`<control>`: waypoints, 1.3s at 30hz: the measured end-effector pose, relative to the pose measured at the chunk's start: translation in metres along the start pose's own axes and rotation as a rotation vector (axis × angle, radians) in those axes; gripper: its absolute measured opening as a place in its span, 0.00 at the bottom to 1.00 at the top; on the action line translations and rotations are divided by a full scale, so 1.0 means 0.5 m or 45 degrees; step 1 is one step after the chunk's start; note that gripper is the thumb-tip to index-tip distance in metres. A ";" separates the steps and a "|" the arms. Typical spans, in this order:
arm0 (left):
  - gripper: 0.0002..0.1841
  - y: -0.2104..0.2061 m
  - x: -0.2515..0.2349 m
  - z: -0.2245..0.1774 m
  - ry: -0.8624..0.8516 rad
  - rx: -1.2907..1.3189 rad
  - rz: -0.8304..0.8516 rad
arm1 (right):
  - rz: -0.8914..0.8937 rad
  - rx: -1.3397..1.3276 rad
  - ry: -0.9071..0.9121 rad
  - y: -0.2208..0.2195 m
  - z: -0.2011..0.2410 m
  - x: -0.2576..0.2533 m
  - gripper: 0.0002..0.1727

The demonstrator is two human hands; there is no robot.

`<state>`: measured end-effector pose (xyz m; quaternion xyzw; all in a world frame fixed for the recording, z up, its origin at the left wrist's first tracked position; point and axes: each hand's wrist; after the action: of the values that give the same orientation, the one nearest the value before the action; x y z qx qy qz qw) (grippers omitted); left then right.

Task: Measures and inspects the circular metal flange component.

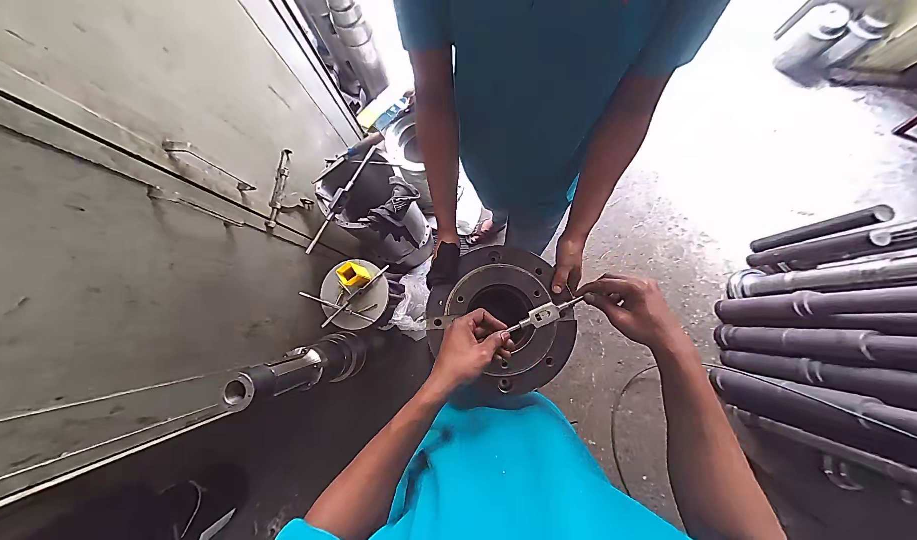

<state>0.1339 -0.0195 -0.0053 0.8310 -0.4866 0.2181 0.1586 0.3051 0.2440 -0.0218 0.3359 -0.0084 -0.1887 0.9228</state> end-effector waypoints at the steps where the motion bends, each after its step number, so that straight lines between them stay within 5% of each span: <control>1: 0.06 0.003 -0.002 -0.001 0.007 0.009 0.007 | 0.006 0.006 -0.022 0.001 0.001 0.008 0.11; 16: 0.05 0.017 -0.064 -0.025 -0.056 0.009 -0.152 | 0.136 0.059 -0.266 0.005 0.034 0.067 0.15; 25: 0.06 0.003 -0.112 -0.069 -0.156 -0.048 -0.090 | 0.458 0.022 -0.509 -0.004 0.072 0.088 0.19; 29: 0.06 0.013 -0.128 -0.076 -0.137 -0.050 -0.052 | 0.308 0.218 -0.278 -0.032 0.103 0.027 0.24; 35: 0.06 0.023 -0.135 -0.057 -0.112 -0.041 -0.055 | 0.664 0.335 -0.229 -0.086 0.120 -0.082 0.20; 39: 0.11 0.018 -0.125 -0.034 -0.143 0.083 -0.056 | 0.612 0.204 -0.188 -0.106 0.097 -0.062 0.24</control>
<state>0.0956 0.0306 -0.0224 0.8572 -0.4689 0.1833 0.1084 0.2513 0.1876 -0.0141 0.3816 -0.1703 0.0132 0.9084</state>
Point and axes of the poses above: each hand's wrist, its own x-axis away from the middle knuckle, its own y-axis out of the back of the hand, z = x × y, and after that the axes turned 7 degrees about -x, right-handed
